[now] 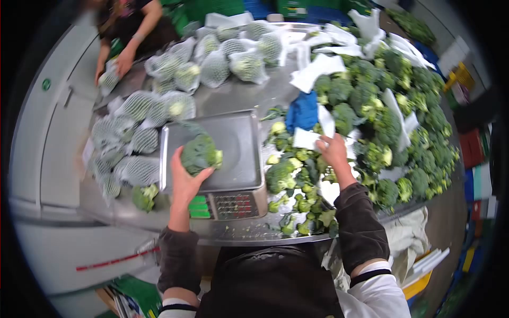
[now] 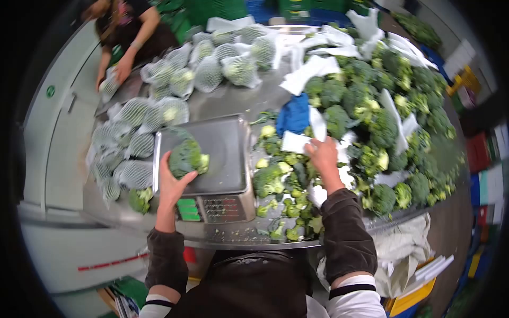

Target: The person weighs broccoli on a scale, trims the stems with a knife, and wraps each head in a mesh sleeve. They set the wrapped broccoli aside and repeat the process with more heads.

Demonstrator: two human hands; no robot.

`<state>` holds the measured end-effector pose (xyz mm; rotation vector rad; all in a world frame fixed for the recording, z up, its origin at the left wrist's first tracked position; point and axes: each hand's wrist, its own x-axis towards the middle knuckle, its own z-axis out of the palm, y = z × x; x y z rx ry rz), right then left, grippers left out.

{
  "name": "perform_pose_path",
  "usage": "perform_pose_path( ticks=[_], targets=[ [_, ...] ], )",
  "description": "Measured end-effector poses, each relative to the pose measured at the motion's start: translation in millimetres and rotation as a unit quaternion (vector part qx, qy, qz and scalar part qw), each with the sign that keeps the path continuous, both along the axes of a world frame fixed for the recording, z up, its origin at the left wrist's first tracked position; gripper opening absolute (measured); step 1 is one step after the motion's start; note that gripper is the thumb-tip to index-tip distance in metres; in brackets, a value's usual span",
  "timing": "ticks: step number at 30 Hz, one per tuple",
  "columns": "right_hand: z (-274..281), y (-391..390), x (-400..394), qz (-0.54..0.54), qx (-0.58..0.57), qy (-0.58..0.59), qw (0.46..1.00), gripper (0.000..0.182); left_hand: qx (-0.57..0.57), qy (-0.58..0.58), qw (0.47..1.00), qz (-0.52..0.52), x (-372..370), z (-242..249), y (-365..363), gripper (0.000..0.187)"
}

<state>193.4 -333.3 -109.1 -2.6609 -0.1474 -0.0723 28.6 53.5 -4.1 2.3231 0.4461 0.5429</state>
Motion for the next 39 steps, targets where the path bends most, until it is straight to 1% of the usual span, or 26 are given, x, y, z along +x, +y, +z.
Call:
perform_pose_path(
  ticks=[3, 5, 6, 7, 9, 10, 11, 13, 14, 15, 16, 17, 19, 21, 22, 24, 25, 27, 29, 31, 32, 33, 35, 36, 38, 39],
  targets=[
    [-19.6, -9.6, 9.0, 0.01, 0.002, -0.062, 0.998, 0.035, -0.108, 0.034, 0.993, -0.038, -8.5, 0.0, 14.1, 0.091],
    [17.7, -5.2, -5.1, 0.007, -0.026, -0.111, 0.993, 0.034, -0.179, 0.098, 0.979, -0.027, -16.4, 18.3, 13.0, 0.092],
    [45.0, 1.0, -18.3, 0.01, 0.022, -0.116, 0.993, 0.034, -0.16, 0.095, 0.982, -0.027, -20.0, 21.2, 12.0, 0.08],
    [72.3, 8.4, -35.2, 0.013, 0.069, -0.118, 0.991, 0.034, -0.162, 0.1, 0.982, -0.019, -22.2, 18.0, 14.8, 0.08],
    [104.4, 14.4, -57.0, 0.034, 0.085, -0.169, 0.981, 0.031, -0.175, -0.04, 0.982, 0.057, -22.8, 11.5, 22.7, 0.061],
    [113.2, 13.7, -65.2, 0.053, 0.167, -0.195, 0.965, 0.03, -0.179, -0.136, 0.971, 0.079, -22.0, 24.2, 11.3, 0.044],
    [117.0, 14.0, -74.6, 0.07, 0.246, -0.22, 0.941, 0.029, -0.178, -0.136, 0.971, 0.08, -22.1, 38.8, -6.1, 0.044],
    [119.2, 30.7, -105.4, -0.017, 0.529, -0.021, 0.848, 0.026, -0.276, -0.148, 0.95, -0.019, -24.6, 60.3, -50.7, 0.033],
    [120.7, 39.9, -121.3, 0.007, 0.555, 0.046, 0.831, 0.021, -0.396, -0.123, 0.9, -0.136, -21.7, 44.7, -65.0, 0.035],
    [121.4, 53.3, -136.6, 0.054, 0.576, 0.098, 0.81, 0.019, -0.456, 0.003, 0.878, -0.148, -20.3, 55.1, -89.8, 0.041],
    [116.8, 64.8, -151.9, 0.096, 0.574, 0.143, 0.8, 0.017, -0.53, -0.022, 0.817, -0.226, -16.5, 38.1, -111.9, 0.046],
    [119.0, 75.9, -164.1, 0.133, 0.576, 0.207, 0.78, 0.016, -0.566, -0.029, 0.792, -0.225, -11.1, 28.8, -128.7, 0.047],
    [105.7, 80.7, -180.5, 0.197, 0.538, 0.271, 0.773, 0.017, -0.618, 0.001, 0.772, -0.148, -4.2, 28.0, -140.5, 0.031],
    [107.2, 69.5, -172.3, 0.298, 0.438, 0.184, 0.828, 0.023, -0.553, 0.012, 0.82, -0.147, -3.1, 15.6, -140.9, 0.026],
    [103.7, 60.5, -163.9, 0.246, 0.451, 0.142, 0.846, 0.031, -0.552, 0.011, 0.82, -0.15, -3.9, 10.1, -141.2, 0.026],
    [123.0, 57.0, -144.4, 0.148, 0.48, 0.067, 0.862, 0.051, -0.45, 0.145, 0.849, -0.237, -8.0, 2.6, -142.3, 0.025],
    [141.5, 61.2, -137.2, 0.159, 0.437, 0.007, 0.885, 0.058, -0.45, 0.169, 0.836, -0.265, -10.9, 5.5, -149.9, 0.026],
    [155.4, 63.2, -124.8, 0.273, 0.304, -0.017, 0.912, 0.056, -0.485, 0.175, 0.789, -0.334, -13.1, -3.4, -162.5, 0.026],
    [145.2, 57.5, -121.5, 0.27, 0.315, 0.054, 0.908, 0.056, -0.453, 0.14, 0.805, -0.358, -17.5, -5.2, -164.0, 0.026],
    [136.6, 58.0, -120.8, 0.272, 0.322, 0.126, 0.898, 0.055, -0.773, 0.248, 0.528, -0.25, -20.9, -2.3, -155.3, 0.032],
    [133.4, 61.3, -125.2, 0.212, 0.424, 0.171, 0.864, 0.055, -0.773, 0.244, 0.53, -0.25, -21.5, -4.7, -153.9, 0.032],
    [130.6, 66.0, -128.7, 0.148, 0.52, 0.214, 0.814, 0.055, -0.741, 0.247, 0.577, -0.241, -21.8, -9.8, -151.6, 0.035],
    [128.4, 78.6, -133.1, 0.176, 0.521, 0.173, 0.817, 0.056, -0.67, 0.25, 0.663, -0.22, -22.9, -17.3, -148.5, 0.04],
    [129.1, 84.5, -134.7, 0.155, 0.55, 0.172, 0.802, 0.057, -0.67, 0.248, 0.665, -0.22, -23.2, -12.4, -150.2, 0.04],
    [124.0, 89.6, -133.1, 0.097, 0.591, 0.172, 0.782, 0.05, -0.765, 0.161, 0.618, -0.081, -24.6, 1.5, -155.7, 0.039],
    [118.4, 90.2, -130.6, 0.098, 0.591, 0.17, 0.782, 0.05, -0.765, 0.16, 0.618, -0.082, -23.7, 1.2, -155.0, 0.039]
  ],
)
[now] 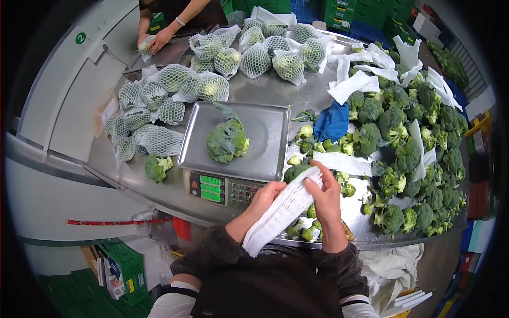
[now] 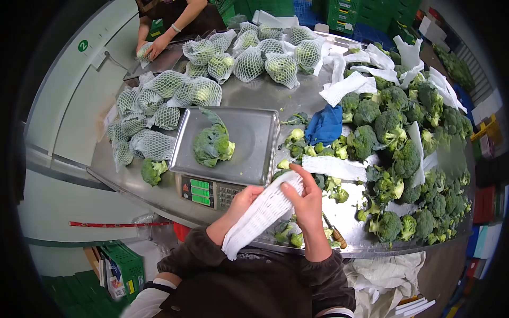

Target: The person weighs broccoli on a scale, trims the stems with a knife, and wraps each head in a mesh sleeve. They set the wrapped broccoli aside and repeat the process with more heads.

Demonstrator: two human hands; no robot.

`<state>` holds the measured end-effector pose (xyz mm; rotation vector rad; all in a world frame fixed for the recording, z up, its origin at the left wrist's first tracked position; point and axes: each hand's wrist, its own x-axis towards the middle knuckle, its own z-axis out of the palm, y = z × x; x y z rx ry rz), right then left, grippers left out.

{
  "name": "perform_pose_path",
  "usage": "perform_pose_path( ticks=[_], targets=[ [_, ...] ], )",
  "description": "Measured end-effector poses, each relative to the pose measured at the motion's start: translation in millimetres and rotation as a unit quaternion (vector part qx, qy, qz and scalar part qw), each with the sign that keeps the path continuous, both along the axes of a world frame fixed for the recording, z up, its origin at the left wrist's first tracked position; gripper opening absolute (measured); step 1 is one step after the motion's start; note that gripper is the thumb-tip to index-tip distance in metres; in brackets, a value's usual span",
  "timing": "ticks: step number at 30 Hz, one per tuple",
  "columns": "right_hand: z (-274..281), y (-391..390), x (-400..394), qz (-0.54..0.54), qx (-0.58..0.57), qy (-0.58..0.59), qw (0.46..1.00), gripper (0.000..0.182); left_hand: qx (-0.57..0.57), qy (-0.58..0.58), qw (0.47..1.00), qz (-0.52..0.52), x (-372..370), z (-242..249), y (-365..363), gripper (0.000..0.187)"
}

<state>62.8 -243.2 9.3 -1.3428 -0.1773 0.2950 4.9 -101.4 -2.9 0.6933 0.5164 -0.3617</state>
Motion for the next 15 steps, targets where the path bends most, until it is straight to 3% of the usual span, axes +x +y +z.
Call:
perform_pose_path(
  ticks=[2, 4, 6, 7, 8, 10, 11, 12, 13, 14, 15],
  targets=[
    [-10.8, -0.1, 6.8, -0.032, 0.174, 0.216, 0.96, 0.04, -0.035, -0.012, 0.999, -0.026, 3.4, -5.2, 4.9, 0.048],
    [-15.6, 7.9, 6.2, -0.025, 0.187, 0.237, 0.953, 0.03, 0.067, -0.141, 0.987, -0.038, 3.4, -17.8, 8.9, 0.056],
    [-19.3, 25.1, -0.5, -0.019, -0.072, 0.15, 0.986, 0.026, 0.195, -0.138, 0.971, 0.027, 2.5, -26.2, -8.2, 0.054],
    [-37.1, 32.7, -6.3, 0.032, -0.055, 0.065, 0.996, 0.024, 0.187, -0.162, 0.966, 0.069, 1.2, -30.9, -12.2, 0.045],
    [-46.4, 30.5, -9.0, 0.031, -0.058, 0.066, 0.996, 0.024, 0.185, -0.161, 0.967, 0.068, -1.9, -32.5, -10.7, 0.045],
    [-23.2, 41.8, -11.0, -0.078, -0.229, -0.217, 0.946, 0.026, 0.201, -0.187, 0.957, 0.093, -4.4, -28.2, -2.3, 0.033],
    [-21.7, 48.2, -10.4, -0.128, -0.234, -0.259, 0.928, 0.023, 0.206, -0.183, 0.951, 0.138, -6.8, -20.7, -1.2, 0.02],
    [-23.0, 47.8, -8.5, -0.128, -0.235, -0.261, 0.927, 0.023, 0.204, -0.185, 0.951, 0.138, -10.3, -14.1, 4.2, 0.02],
    [-25.6, 44.9, -5.1, -0.118, -0.132, -0.115, 0.977, 0.025, 0.243, -0.199, 0.939, 0.138, -16.2, -9.2, 13.0, 0.018],
    [-27.1, 44.6, -2.8, -0.102, -0.025, 0.037, 0.994, 0.028, 0.282, -0.212, 0.926, 0.137, -21.7, -7.5, 22.8, 0.016],
    [6.8, 43.6, -5.6, -0.035, 0.006, 0.06, 0.998, 0.033, 0.239, -0.227, 0.933, 0.142, -25.8, -12.2, 33.4, 0.01]
  ],
)
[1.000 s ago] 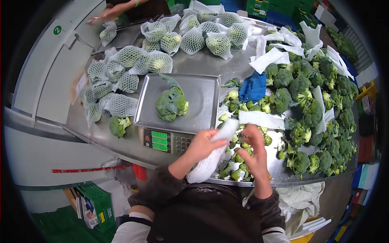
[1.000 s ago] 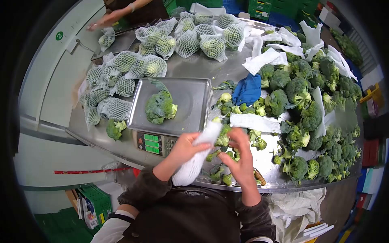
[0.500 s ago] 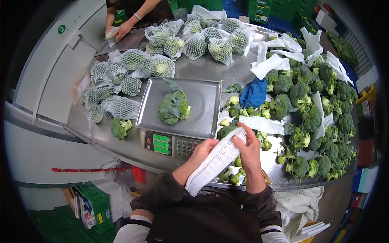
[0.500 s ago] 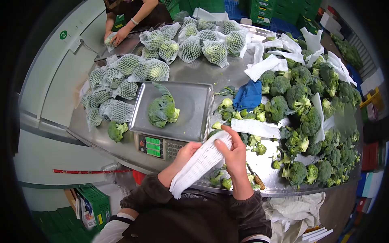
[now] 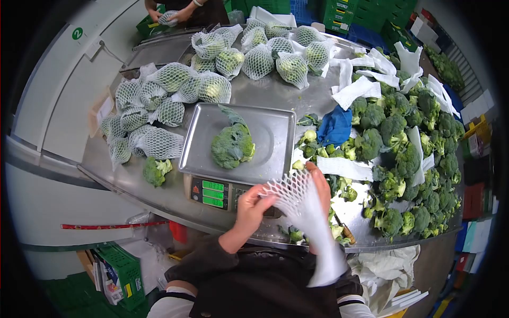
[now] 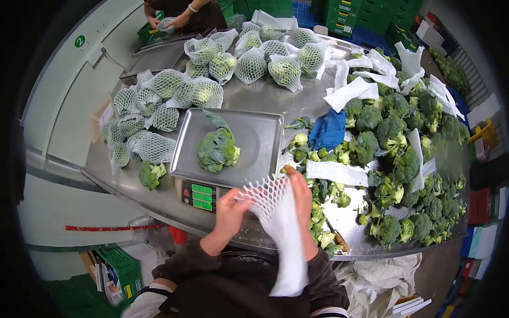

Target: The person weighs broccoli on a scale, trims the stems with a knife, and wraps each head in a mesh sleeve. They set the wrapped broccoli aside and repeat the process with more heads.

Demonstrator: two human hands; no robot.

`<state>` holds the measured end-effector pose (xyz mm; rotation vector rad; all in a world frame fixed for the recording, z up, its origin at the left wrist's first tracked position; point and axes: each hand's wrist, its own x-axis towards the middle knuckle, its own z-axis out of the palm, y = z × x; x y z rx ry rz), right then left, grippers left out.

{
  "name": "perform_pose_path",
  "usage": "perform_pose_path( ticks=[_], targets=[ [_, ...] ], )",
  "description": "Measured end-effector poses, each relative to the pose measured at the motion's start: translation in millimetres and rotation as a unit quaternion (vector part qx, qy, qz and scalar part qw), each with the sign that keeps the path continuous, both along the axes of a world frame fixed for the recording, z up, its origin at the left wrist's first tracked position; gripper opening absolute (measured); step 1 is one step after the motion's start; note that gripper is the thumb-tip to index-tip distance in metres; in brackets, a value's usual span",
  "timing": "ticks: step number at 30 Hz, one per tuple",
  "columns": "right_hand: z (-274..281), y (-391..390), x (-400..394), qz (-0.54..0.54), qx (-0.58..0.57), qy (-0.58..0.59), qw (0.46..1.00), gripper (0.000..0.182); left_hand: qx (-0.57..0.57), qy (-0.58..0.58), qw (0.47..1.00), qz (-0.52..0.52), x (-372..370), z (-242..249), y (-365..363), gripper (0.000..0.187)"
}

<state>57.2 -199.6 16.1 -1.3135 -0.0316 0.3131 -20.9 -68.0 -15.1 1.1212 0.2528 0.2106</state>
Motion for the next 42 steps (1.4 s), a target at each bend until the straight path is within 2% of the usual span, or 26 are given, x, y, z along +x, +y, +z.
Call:
perform_pose_path(
  ticks=[1, 3, 5, 6, 7, 10, 12, 13, 14, 15, 16, 17, 19, 20, 22, 23, 25, 26, 29, 32, 33, 34, 36, 37, 39, 42],
  targets=[
    [-22.8, 1.9, 4.9, -0.029, 0.246, 0.185, 0.951, 0.033, -0.096, -0.024, 0.995, 0.011, 1.7, 2.6, 12.5, 0.007],
    [-64.1, 14.1, -5.9, 0.07, 0.332, 0.299, 0.892, 0.04, -0.258, -0.017, 0.962, 0.09, 8.7, 29.0, 35.6, 0.007],
    [-6.5, 36.4, -31.7, 0.158, 0.184, 0.369, 0.897, 0.035, -0.367, 0.029, 0.927, 0.071, 13.3, 35.9, 73.6, 0.013],
    [-36.9, 32.9, -31.5, 0.398, 0.089, 0.32, 0.855, 0.04, -0.406, 0.068, 0.911, 0.027, 5.6, 24.8, 90.7, 0.02],
    [-27.0, 39.9, -35.1, 0.439, 0.062, 0.205, 0.873, 0.043, -0.245, 0.04, 0.969, 0.009, -16.2, -1.6, 99.4, 0.027],
    [-17.2, 45.1, 0.5, 0.375, 0.171, 0.255, 0.875, 0.038, -0.256, 0.09, 0.954, -0.127, -38.7, 3.0, 91.2, 0.027],
    [-14.4, 50.1, 14.1, 0.332, 0.251, 0.238, 0.877, 0.032, -0.258, 0.254, 0.916, -0.173, -55.8, 14.6, 83.7, 0.031],
    [-14.2, 52.2, 19.0, 0.339, 0.24, 0.258, 0.872, 0.031, -0.126, 0.262, 0.924, -0.247, -50.1, 1.5, 103.4, 0.028],
    [-9.3, 55.6, 24.7, 0.338, 0.24, 0.254, 0.874, 0.031, -0.045, 0.272, 0.941, -0.195, -45.3, -9.3, 118.4, 0.026],
    [0.0, 59.2, 31.8, 0.365, 0.027, 0.142, 0.92, 0.029, 0.035, 0.28, 0.949, -0.14, -38.5, -14.3, 131.4, 0.024],
    [6.5, 62.6, 38.7, 0.37, -0.189, 0.023, 0.909, 0.028, 0.087, 0.263, 0.96, -0.05, -32.2, -18.4, 147.2, 0.024],
    [7.5, 69.5, 43.7, 0.368, -0.189, 0.021, 0.91, 0.028, 0.137, 0.243, 0.959, 0.041, -24.5, -21.6, 158.6, 0.025],
    [2.2, 93.0, 51.1, 0.137, -0.289, -0.332, 0.887, 0.032, 0.095, 0.192, 0.963, 0.163, -3.5, -25.8, 165.1, 0.029],
    [-6.6, 106.6, 54.4, 0.136, -0.289, -0.333, 0.887, 0.032, 0.095, 0.192, 0.963, 0.162, 8.3, -29.2, 168.8, 0.029],
    [-20.6, 127.2, 58.6, 0.063, -0.309, -0.288, 0.904, 0.03, -0.103, 0.224, 0.962, 0.122, 27.3, -37.9, 173.9, 0.033],
    [-20.1, 124.9, 57.2, 0.06, -0.308, -0.288, 0.905, 0.03, -0.101, 0.223, 0.962, 0.12, 28.9, -41.3, 172.5, 0.033],
    [0.9, 116.0, 47.5, 0.102, -0.26, -0.277, 0.919, 0.028, -0.156, 0.094, 0.974, 0.135, 27.7, -53.5, 168.2, 0.035],
    [21.4, 105.6, 37.9, 0.099, -0.243, -0.291, 0.92, 0.026, -0.171, 0.043, 0.975, 0.135, 21.6, -109.9, 191.5, 0.038],
    [55.8, 64.9, 16.2, 0.217, -0.15, -0.293, 0.919, 0.024, -0.235, -0.078, 0.969, 0.018, -4.7, -39.1, 162.0, 0.059],
    [62.8, 45.4, 9.1, 0.437, -0.146, -0.07, 0.885, 0.026, -0.311, -0.019, 0.948, -0.071, 6.6, 38.1, 107.5, 0.061],
    [55.5, 43.9, 10.9, 0.437, -0.145, -0.07, 0.885, 0.026, -0.309, -0.018, 0.948, -0.071, 4.2, 44.0, 96.5, 0.061],
    [49.1, 42.4, 13.1, 0.438, -0.076, 0.043, 0.895, 0.029, -0.344, 0.076, 0.934, -0.065, -1.2, 46.4, 85.7, 0.059],
    [33.8, 36.0, 13.9, 0.412, 0.08, 0.245, 0.874, 0.04, -0.324, 0.205, 0.923, -0.015, -1.9, 35.7, 72.9, 0.059],
    [29.4, 33.1, 12.1, 0.409, 0.081, 0.251, 0.874, 0.04, -0.325, 0.212, 0.921, -0.016, -6.1, 32.0, 68.3, 0.059],
    [22.9, 29.2, 8.7, 0.242, 0.323, 0.317, 0.858, 0.049, -0.47, 0.168, 0.864, -0.063, -8.3, 37.8, 56.3, 0.056],
    [2.2, 17.7, 0.1, 0.19, 0.336, 0.368, 0.846, 0.046, -0.45, 0.176, 0.874, -0.061, -1.8, 25.5, 65.4, 0.053]
  ],
)
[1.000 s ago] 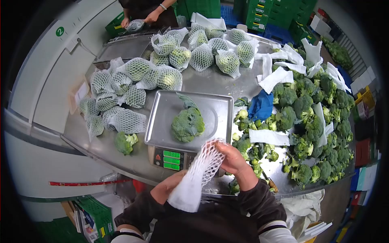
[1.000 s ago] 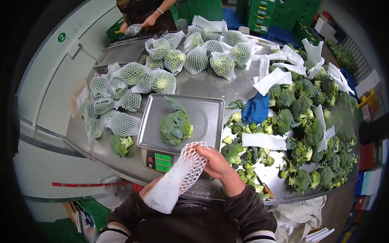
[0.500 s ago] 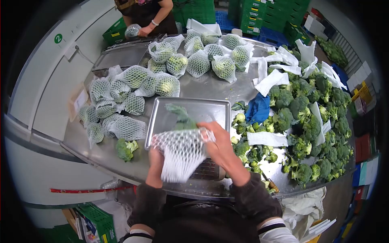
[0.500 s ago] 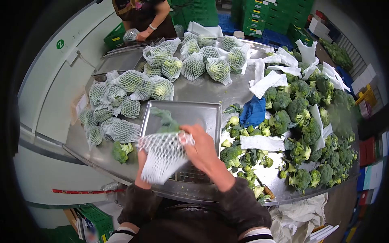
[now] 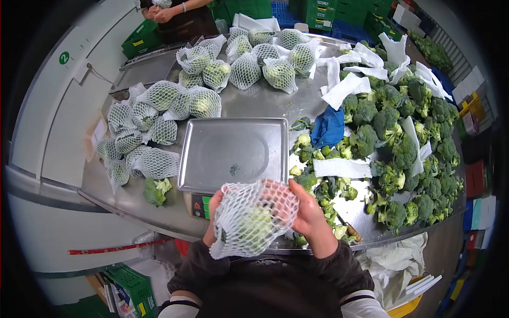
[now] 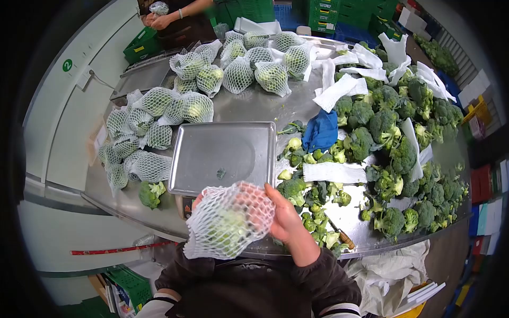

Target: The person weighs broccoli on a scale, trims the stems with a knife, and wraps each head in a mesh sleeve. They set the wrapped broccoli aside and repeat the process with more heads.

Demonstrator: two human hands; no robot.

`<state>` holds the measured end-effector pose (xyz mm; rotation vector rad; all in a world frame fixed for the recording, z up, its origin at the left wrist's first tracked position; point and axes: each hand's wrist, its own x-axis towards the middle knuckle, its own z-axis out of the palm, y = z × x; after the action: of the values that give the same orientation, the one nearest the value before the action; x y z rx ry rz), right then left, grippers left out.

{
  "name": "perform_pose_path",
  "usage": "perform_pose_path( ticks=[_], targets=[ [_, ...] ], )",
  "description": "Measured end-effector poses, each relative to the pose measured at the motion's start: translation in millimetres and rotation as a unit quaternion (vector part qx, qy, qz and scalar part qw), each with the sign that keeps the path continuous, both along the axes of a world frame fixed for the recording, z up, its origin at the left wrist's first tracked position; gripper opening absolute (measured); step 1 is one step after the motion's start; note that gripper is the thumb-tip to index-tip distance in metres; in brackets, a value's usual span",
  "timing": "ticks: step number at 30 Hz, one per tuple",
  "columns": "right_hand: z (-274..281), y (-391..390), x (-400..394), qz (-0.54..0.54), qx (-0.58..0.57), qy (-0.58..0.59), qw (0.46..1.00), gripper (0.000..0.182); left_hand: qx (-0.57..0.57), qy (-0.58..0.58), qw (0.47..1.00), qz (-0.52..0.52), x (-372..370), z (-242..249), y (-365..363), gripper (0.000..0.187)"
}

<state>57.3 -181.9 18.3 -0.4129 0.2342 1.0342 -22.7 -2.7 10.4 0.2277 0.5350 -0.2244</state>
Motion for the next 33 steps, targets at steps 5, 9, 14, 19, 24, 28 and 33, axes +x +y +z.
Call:
perform_pose_path(
  ticks=[5, 9, 14, 19, 24, 28, 33],
  targets=[
    [-33.5, 6.3, -19.8, 0.035, -0.18, -0.071, 0.98, 0.029, 0.012, -0.061, 0.996, 0.066, 1.5, 30.8, -0.7, 0.054],
    [-40.3, 11.7, -9.7, -0.073, -0.304, -0.319, 0.895, 0.04, 0.098, -0.059, 0.988, 0.107, 15.1, 37.4, -9.6, 0.053],
    [-16.5, 1.2, -13.3, -0.075, -0.098, -0.093, 0.988, 0.062, 0.167, -0.088, 0.978, 0.093, 36.8, -4.2, 13.4, 0.046],
    [-31.0, -1.9, -19.4, -0.148, 0.017, 0.131, 0.98, 0.047, 0.185, -0.167, 0.968, 0.031, 47.5, -8.1, -2.7, 0.04],
    [-60.9, -36.6, -7.0, -0.147, -0.223, -0.352, 0.897, 0.042, 0.445, -0.248, 0.859, 0.06, 47.2, 21.0, -6.9, 0.06],
    [-55.1, -63.5, 9.0, -0.256, -0.32, -0.343, 0.845, 0.054, 0.537, -0.246, 0.805, 0.044, 27.5, 37.9, -19.5, 0.073],
    [-38.5, -81.1, -17.8, -0.319, -0.007, -0.235, 0.918, 0.074, 0.553, -0.39, 0.736, 0.023, 2.4, 40.4, -68.8, 0.083]
  ],
)
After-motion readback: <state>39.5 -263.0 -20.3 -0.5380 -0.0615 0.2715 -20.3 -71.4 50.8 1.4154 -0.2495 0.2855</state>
